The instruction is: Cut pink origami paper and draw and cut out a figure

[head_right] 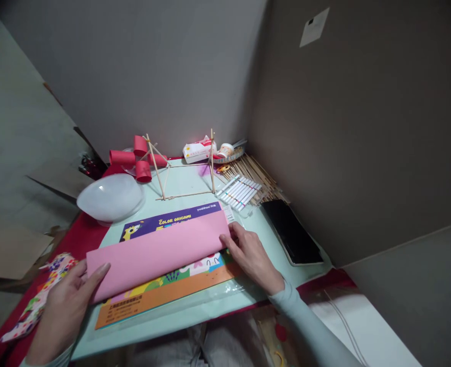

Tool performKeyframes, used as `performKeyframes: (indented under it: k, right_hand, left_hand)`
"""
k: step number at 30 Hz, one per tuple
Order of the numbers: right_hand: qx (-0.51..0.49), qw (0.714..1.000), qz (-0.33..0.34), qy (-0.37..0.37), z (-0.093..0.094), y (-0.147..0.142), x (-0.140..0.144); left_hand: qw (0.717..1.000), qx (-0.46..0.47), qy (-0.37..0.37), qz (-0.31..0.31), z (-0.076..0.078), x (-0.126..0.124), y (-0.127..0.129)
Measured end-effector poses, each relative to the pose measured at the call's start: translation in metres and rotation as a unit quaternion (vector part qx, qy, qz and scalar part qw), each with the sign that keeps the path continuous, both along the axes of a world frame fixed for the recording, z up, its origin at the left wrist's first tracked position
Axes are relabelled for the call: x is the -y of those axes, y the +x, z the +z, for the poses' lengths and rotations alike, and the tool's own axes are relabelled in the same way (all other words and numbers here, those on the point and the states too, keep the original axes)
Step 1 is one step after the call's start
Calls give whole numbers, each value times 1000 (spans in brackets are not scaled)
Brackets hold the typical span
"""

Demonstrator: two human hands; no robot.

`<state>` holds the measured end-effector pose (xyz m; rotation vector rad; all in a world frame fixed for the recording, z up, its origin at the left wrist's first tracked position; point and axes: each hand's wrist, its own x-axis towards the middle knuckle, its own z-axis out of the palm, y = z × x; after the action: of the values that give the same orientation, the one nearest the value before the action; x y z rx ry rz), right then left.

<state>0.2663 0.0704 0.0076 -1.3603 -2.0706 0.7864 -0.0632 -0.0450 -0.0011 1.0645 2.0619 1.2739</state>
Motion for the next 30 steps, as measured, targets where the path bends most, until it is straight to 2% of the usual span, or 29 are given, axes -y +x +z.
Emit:
performKeyframes:
  k: [3,7,12,16,19,23,27,30]
  right_hand:
    - [33,999,-18,33,-8,-4,1]
    - [108,987,-25,113,-18,-8,3]
    - [186,962,26,196,-21,-9,4]
    - [182,970,36,158,-20,-9,3]
    - [144,982,32,120,-19,-9,4]
    - [114,987,30,113,-19,-8,7]
    - [113,986,27,120,-21,-7,10]
    - [114,986,26,123,-21,-7,10]
  left_hand:
    - [999,-13,-35,16,-10,6,-4]
    - [994,-88,-69,15,-20,9,-7]
    - [981,-177,-74,-14,-23,9,-11]
    - [977,-188,-89,-43,-25,10,-14]
    - [975,-190,-108,-35,-27,10,-16]
    - [962,-232,-139,-34,-36,12,-26]
    - [953,-281,-99,-62,-50,15,-36]
    - [955,-283,-53,-63,-57,18,-36]
